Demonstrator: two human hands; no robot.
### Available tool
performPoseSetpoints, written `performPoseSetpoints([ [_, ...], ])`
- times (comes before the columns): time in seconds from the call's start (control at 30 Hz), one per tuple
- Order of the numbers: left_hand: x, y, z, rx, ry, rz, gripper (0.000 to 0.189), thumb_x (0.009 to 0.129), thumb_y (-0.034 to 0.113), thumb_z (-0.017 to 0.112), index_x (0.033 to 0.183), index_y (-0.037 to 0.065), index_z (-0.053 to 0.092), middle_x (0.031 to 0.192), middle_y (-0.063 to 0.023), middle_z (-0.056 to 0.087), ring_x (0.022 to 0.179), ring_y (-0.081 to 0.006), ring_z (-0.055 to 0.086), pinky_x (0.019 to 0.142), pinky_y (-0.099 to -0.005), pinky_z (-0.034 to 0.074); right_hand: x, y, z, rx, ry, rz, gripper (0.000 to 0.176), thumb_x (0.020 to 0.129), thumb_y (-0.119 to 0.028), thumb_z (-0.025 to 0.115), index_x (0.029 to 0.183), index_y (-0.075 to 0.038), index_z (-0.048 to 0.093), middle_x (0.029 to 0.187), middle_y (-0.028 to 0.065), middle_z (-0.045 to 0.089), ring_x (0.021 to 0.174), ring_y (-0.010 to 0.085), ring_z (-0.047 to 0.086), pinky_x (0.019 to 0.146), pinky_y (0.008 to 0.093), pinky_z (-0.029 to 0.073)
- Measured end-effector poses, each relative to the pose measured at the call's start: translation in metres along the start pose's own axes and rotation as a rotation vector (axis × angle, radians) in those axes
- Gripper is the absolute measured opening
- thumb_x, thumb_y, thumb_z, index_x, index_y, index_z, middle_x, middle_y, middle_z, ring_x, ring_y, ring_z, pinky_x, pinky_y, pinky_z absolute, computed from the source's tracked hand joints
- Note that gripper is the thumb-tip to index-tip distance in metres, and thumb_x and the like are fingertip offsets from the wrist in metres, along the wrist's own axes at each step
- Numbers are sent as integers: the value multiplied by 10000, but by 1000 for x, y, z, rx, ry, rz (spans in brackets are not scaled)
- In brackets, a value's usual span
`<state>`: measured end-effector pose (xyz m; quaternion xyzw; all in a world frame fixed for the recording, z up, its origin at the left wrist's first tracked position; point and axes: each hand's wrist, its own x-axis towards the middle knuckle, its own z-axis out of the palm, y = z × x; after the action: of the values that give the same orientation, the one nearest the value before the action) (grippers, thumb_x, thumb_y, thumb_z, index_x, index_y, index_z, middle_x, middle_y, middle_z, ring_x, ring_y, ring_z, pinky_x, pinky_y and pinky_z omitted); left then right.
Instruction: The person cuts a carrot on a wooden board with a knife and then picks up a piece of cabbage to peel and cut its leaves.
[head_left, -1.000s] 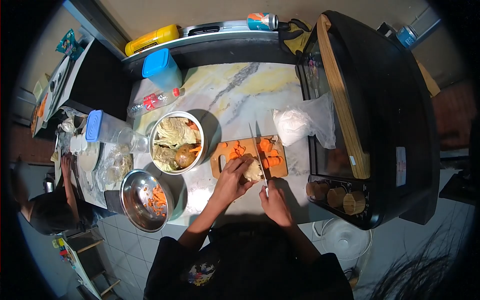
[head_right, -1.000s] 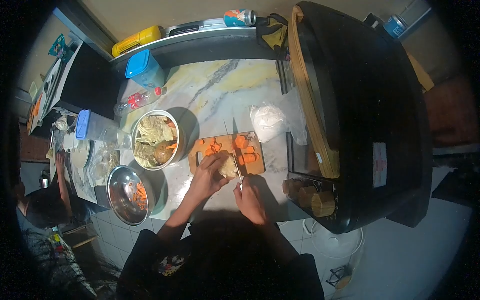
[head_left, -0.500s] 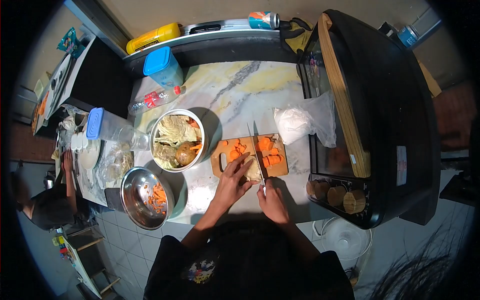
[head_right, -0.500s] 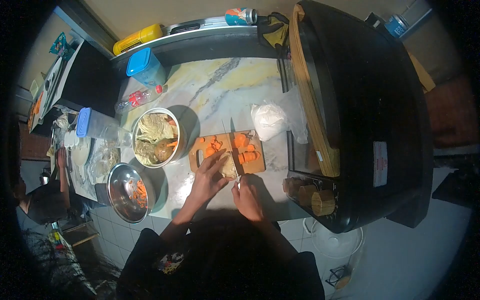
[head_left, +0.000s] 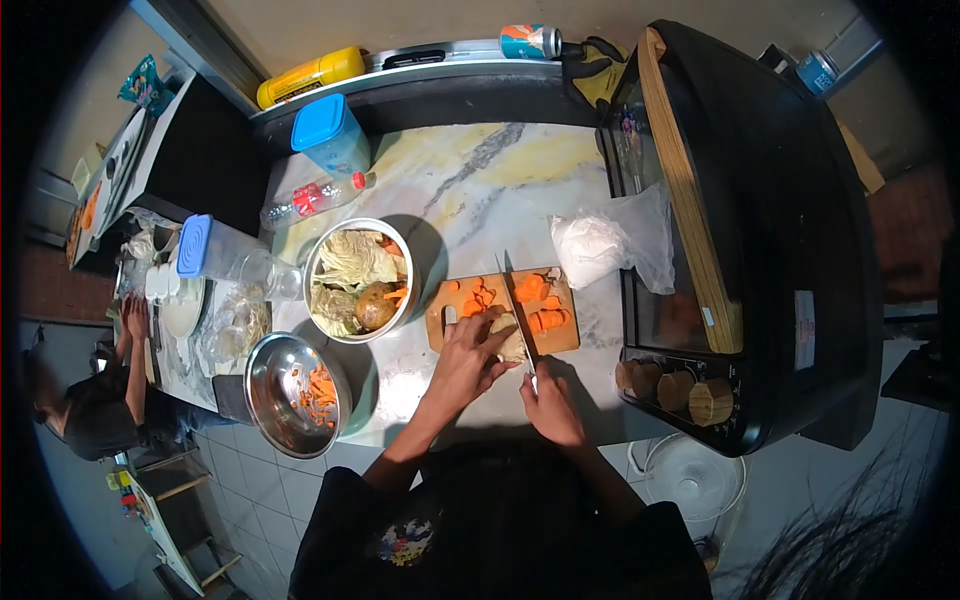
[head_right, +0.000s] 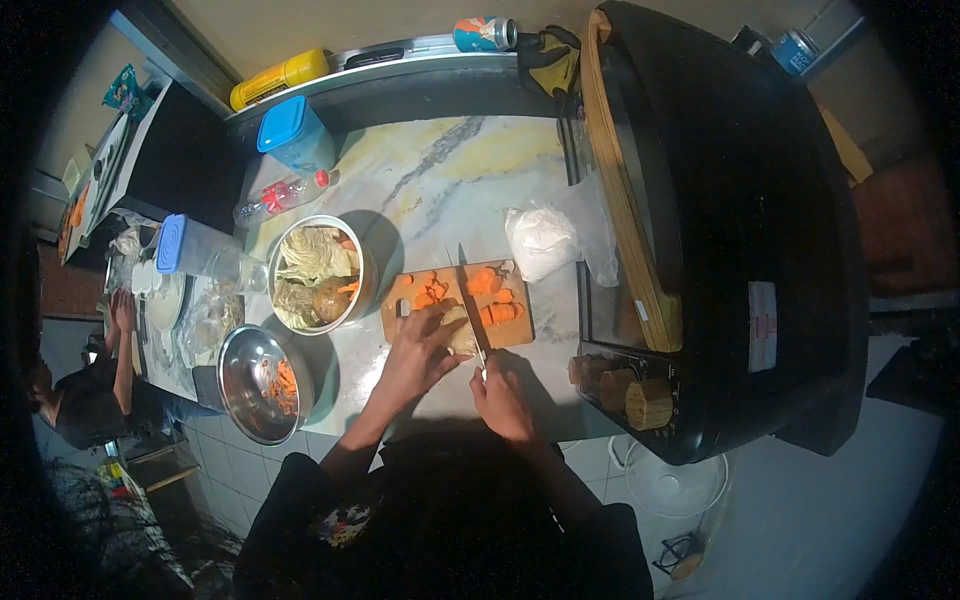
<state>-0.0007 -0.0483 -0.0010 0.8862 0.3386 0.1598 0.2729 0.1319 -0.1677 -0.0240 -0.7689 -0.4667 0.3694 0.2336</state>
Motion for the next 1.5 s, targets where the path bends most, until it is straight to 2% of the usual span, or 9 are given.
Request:
performPoseSetpoints([
  [0.27,2,-14,-1,-33,2,68,530,679,238,804,1167,98,650,1265,-91,551,1113,-271,543,916,-413,399,3,5,-2,-1,-14,8,238,935,-226,499,1025,-9,466,872,302,593,857,521,538,730,595,413],
  [0.67,2,-13,0,-93,2,46,471,669,196,800,1103,60,681,1280,-109,548,1102,-292,558,925,-417,437,-1,6,5,32,62,-34,231,932,-222,505,1003,-3,484,805,291,588,815,507,533,719,577,414],
  [0.73,2,-15,2,-133,46,77,485,648,187,805,1087,26,677,1203,-127,574,1051,-319,570,897,-410,451,0,4,7,5,92,-41,219,924,-204,516,978,7,501,769,288,584,780,493,541,704,565,419],
  [0.83,1,-15,6,-148,59,34,496,646,183,807,1096,21,675,1204,-138,582,1054,-320,577,902,-405,453,4,2,7,110,98,-40,206,914,-186,525,966,14,514,748,286,583,750,484,553,677,558,425],
  [1.17,-1,-7,6,-157,81,-22,520,634,166,819,1114,37,666,1226,-138,579,1061,-311,580,917,-415,460,8,0,8,118,184,-128,174,888,-146,554,936,18,523,717,266,585,725,472,570,616,533,436],
  [1.23,-1,-6,5,-111,83,11,530,650,163,810,1139,37,652,1240,-142,567,1058,-316,576,911,-415,463,8,-7,2,211,238,-138,171,883,-131,556,814,14,500,633,243,548,630,446,565,560,507,422],
  [1.33,-2,-5,6,-132,82,6,511,652,169,809,1116,20,659,1229,-152,561,995,-302,583,860,-396,475,7,-9,-2,205,263,-170,183,884,-140,561,802,8,490,608,223,536,603,434,559,548,502,412],
  [1.47,-1,0,5,-137,77,5,511,655,168,808,1114,2,656,1225,-181,554,1003,-324,575,870,-399,476,5,-2,0,134,295,-206,192,886,-144,565,793,3,483,595,214,528,584,427,553,542,501,404],
  [1.5,-1,1,4,-174,71,-8,513,677,174,802,1140,19,644,1239,-185,546,1036,-341,570,893,-413,471,3,-3,-1,133,229,-144,164,887,-154,564,871,0,510,664,222,560,640,437,554,613,499,419],
])
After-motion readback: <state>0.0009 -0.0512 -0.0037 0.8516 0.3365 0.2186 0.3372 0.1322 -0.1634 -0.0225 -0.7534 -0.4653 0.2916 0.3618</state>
